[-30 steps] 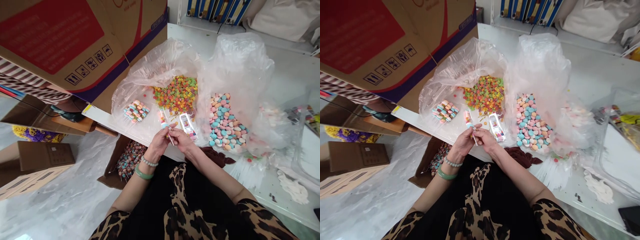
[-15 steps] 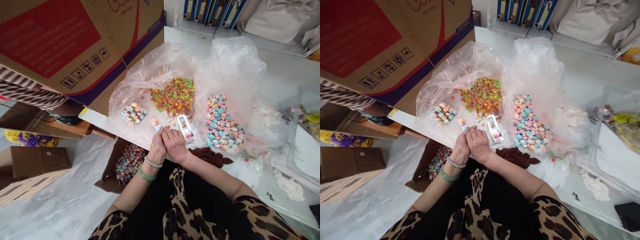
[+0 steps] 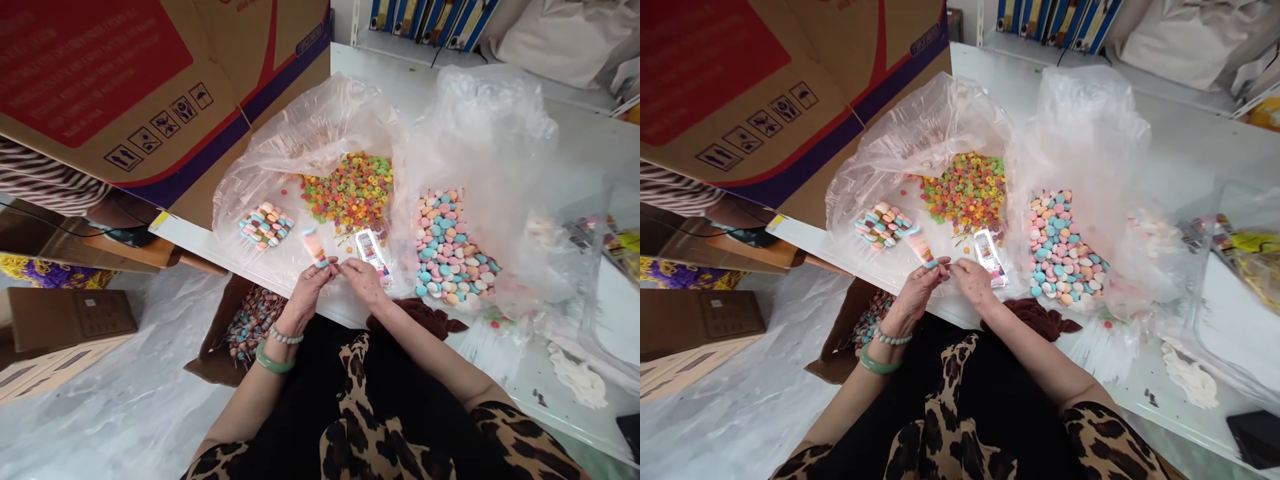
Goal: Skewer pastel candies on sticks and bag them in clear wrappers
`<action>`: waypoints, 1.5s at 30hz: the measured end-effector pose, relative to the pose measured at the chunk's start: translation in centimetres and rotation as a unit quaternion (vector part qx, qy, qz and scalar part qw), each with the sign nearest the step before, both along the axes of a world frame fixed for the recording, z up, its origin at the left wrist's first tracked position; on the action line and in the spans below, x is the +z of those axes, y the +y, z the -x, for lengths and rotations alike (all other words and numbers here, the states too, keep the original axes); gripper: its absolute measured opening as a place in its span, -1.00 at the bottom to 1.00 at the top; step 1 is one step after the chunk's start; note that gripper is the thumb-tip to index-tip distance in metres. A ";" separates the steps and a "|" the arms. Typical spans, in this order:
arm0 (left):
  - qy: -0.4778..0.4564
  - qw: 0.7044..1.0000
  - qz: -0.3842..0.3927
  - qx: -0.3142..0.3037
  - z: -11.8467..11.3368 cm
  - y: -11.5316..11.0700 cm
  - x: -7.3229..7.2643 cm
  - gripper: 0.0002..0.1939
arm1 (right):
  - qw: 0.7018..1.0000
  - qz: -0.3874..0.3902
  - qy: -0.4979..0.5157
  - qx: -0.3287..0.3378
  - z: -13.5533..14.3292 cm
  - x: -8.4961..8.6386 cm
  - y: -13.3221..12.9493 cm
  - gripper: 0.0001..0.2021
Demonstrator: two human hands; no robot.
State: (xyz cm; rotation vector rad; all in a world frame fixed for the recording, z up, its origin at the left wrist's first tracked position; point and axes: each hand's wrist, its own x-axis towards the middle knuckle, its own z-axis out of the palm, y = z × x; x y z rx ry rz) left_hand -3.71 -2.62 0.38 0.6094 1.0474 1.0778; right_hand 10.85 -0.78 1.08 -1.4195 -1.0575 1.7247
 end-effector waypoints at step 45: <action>0.053 0.995 0.052 0.067 -0.6 0.8 -1.4 -0.61 | 0.864 -0.223 -0.427 0.150 1.7 1.3 2.0 -0.79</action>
